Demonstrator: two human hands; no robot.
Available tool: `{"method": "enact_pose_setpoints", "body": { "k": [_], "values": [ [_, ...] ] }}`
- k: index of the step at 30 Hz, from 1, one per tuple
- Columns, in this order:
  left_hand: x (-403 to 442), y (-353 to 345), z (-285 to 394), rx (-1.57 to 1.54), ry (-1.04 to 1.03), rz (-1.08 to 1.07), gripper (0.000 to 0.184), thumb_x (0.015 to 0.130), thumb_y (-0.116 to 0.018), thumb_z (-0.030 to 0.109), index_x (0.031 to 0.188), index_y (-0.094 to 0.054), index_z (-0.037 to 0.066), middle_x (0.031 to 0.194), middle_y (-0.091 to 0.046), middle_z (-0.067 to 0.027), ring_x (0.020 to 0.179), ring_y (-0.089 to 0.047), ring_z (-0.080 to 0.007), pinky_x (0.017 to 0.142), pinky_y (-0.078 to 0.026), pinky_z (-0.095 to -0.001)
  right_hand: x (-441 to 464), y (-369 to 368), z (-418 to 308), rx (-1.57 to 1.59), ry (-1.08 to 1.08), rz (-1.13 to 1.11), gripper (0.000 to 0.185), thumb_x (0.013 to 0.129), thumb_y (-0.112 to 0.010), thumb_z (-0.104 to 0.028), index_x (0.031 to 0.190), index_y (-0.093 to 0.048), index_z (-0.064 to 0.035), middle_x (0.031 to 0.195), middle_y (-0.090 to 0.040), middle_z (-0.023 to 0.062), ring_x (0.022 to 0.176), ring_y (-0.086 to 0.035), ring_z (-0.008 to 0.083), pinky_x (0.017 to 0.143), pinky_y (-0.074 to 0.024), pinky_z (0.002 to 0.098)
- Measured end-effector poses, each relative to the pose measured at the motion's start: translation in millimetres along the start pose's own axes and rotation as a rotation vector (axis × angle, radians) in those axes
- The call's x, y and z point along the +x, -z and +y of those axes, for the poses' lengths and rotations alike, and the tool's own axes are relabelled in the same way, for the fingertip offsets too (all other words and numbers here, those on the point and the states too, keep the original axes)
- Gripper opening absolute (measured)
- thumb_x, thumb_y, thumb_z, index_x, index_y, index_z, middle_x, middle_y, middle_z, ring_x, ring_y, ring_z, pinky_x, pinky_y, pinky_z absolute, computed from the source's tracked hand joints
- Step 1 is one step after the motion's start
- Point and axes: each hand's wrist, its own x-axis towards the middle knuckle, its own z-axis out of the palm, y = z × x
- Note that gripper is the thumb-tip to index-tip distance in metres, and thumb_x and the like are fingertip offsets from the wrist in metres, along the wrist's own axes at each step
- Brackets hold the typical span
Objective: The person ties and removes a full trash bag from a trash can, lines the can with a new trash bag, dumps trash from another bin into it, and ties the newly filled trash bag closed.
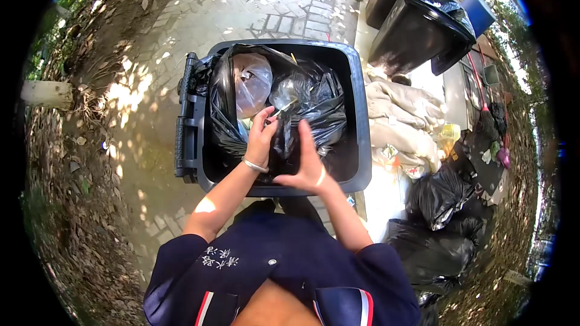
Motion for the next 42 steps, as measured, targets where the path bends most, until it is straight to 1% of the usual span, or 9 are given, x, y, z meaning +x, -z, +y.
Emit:
{"method": "enact_pose_setpoints", "body": {
  "k": [7, 10, 14, 15, 20, 27, 36, 39, 42],
  "values": [
    [-35, -4, 11, 0.204, -0.037, -0.319, 0.051, 0.072, -0.052, 0.015, 0.117, -0.033, 0.002, 0.109, -0.040, -0.0093, 0.101, -0.040, -0.0175, 0.086, -0.032, -0.0298, 11, -66, 45, -0.023, -0.130, 0.424, 0.073, 0.060, -0.064, -0.015, 0.121, -0.026, -0.0008, 0.098, -0.049, 0.0160, 0.091, -0.046, 0.0314, 0.081, -0.0352, 0.0376],
    [-3, 16, 61, 0.972, -0.926, 0.165, 0.063, 0.063, -0.061, 0.018, 0.114, -0.032, -0.004, 0.114, -0.036, -0.0167, 0.103, -0.039, -0.0268, 0.090, -0.029, -0.0353, 6, -58, 50, 0.201, -0.165, 0.433, 0.029, 0.065, -0.051, 0.003, 0.094, -0.049, 0.0012, 0.090, -0.050, 0.0143, 0.087, -0.049, 0.0281, 0.077, -0.0381, 0.0305],
    [96, 60, 90, 1.338, -0.833, 0.503, 0.108, 0.052, -0.070, 0.043, 0.125, -0.008, -0.008, 0.131, -0.011, -0.0217, 0.118, -0.019, -0.0295, 0.099, -0.012, -0.0330, 3, -71, 41, 0.253, -0.166, 0.563, 0.023, 0.066, -0.045, 0.007, 0.087, -0.053, 0.0000, 0.090, -0.051, 0.0117, 0.082, -0.049, 0.0237, 0.078, -0.0370, 0.0288],
    [117, 63, 85, 1.361, -0.873, 0.439, 0.087, 0.056, -0.068, 0.042, 0.121, -0.029, 0.000, 0.128, -0.023, -0.0171, 0.115, -0.025, -0.0305, 0.097, -0.019, -0.0332, 4, -68, 35, 0.181, -0.128, 0.518, 0.021, 0.068, -0.044, 0.007, 0.086, -0.052, 0.0004, 0.099, -0.047, 0.0144, 0.090, -0.047, 0.0254, 0.081, -0.0349, 0.0293],
    [140, 71, 67, 1.276, -0.759, -0.250, 0.012, 0.074, -0.054, 0.013, 0.079, -0.054, 0.002, 0.063, -0.051, -0.0193, 0.056, -0.047, -0.0367, 0.049, -0.040, -0.0340, 0, -78, 7, 0.171, -0.210, 0.712, 0.017, 0.074, -0.043, 0.001, 0.089, -0.052, -0.0007, 0.106, -0.044, 0.0185, 0.103, -0.042, 0.0293, 0.090, -0.0279, 0.0343],
    [59, 101, 38, 1.179, -0.719, -0.457, 0.038, 0.060, -0.051, -0.005, 0.098, -0.051, -0.001, 0.095, -0.055, -0.0179, 0.091, -0.053, -0.0293, 0.075, -0.044, -0.0324, 71, -124, 43, -0.203, -0.285, 1.121, 0.022, 0.072, -0.040, -0.002, 0.093, -0.045, 0.0029, 0.077, -0.050, 0.0167, 0.077, -0.049, 0.0328, 0.076, -0.0372, 0.0355],
    [84, 96, 33, 1.218, -0.750, -0.801, 0.017, 0.061, -0.051, 0.002, 0.077, -0.048, 0.000, 0.083, -0.055, -0.0173, 0.079, -0.054, -0.0306, 0.066, -0.045, -0.0363, 105, -113, 47, -0.292, -0.224, 1.174, 0.014, 0.077, -0.045, -0.011, 0.089, -0.046, -0.0031, 0.070, -0.053, 0.0156, 0.061, -0.053, 0.0294, 0.056, -0.0419, 0.0322],
    [97, 80, 54, 1.242, -0.686, -0.865, 0.012, 0.060, -0.055, 0.009, 0.067, -0.046, 0.003, 0.065, -0.052, -0.0144, 0.065, -0.053, -0.0325, 0.057, -0.043, -0.0387, 93, -107, 21, 0.380, -0.282, 1.112, 0.033, 0.069, -0.063, -0.019, 0.092, -0.044, -0.0041, 0.069, -0.051, 0.0020, 0.063, -0.047, 0.0106, 0.058, -0.0409, 0.0244],
    [105, 70, 62, 1.378, -0.825, -1.110, 0.016, 0.061, -0.057, 0.016, 0.064, -0.047, 0.004, 0.066, -0.054, -0.0098, 0.063, -0.055, -0.0279, 0.056, -0.045, -0.0366, 85, -102, 33, 0.099, -0.372, 0.847, 0.070, 0.051, -0.076, -0.024, 0.108, -0.039, -0.0084, 0.079, -0.055, 0.0039, 0.069, -0.052, 0.0124, 0.066, -0.0434, 0.0248]
  ]
}}
